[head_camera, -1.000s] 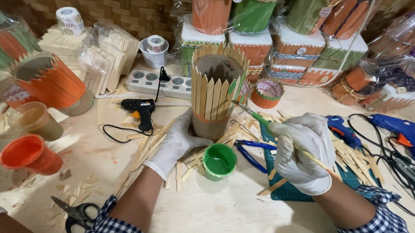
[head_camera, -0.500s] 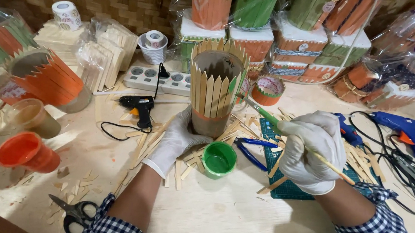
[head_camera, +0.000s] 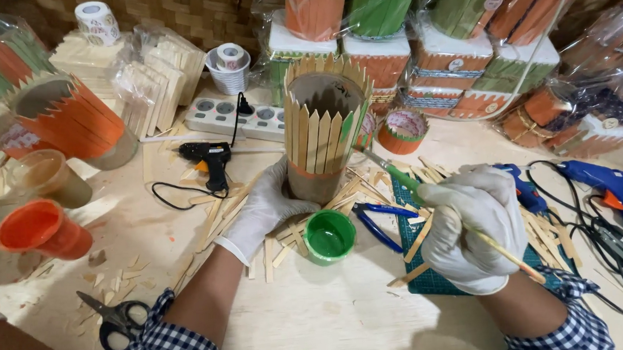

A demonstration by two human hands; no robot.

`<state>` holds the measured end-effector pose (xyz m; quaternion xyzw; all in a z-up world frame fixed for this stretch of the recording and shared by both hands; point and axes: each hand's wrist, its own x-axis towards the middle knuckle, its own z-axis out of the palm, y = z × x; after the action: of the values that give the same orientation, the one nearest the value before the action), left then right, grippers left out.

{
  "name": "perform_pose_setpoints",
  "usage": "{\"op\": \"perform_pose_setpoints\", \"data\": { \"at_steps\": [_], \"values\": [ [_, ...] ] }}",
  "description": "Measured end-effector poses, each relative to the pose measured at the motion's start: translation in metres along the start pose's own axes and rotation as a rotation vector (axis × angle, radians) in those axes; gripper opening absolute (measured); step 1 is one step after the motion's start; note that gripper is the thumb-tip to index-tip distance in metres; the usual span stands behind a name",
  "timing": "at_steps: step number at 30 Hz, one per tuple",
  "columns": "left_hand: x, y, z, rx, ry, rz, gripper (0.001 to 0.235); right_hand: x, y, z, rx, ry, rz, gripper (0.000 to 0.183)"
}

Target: Painting the tips of popsicle sticks attached to a cylindrical container with green paint.

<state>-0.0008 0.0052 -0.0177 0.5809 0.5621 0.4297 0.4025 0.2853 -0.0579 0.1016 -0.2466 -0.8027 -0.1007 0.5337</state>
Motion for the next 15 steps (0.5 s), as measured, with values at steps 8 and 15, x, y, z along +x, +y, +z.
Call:
{"op": "perform_pose_setpoints", "data": {
  "at_steps": [8, 15],
  "values": [
    [-0.005, 0.004, 0.003, -0.119, -0.002, -0.103, 0.073, -0.009, -0.029, 0.036, 0.283, -0.022, 0.003, 0.02],
    [0.0, 0.009, 0.0, -0.481, -0.017, -0.22, 0.067, -0.018, -0.029, 0.054, 0.474, -0.149, 0.185, 0.018]
  ]
}}
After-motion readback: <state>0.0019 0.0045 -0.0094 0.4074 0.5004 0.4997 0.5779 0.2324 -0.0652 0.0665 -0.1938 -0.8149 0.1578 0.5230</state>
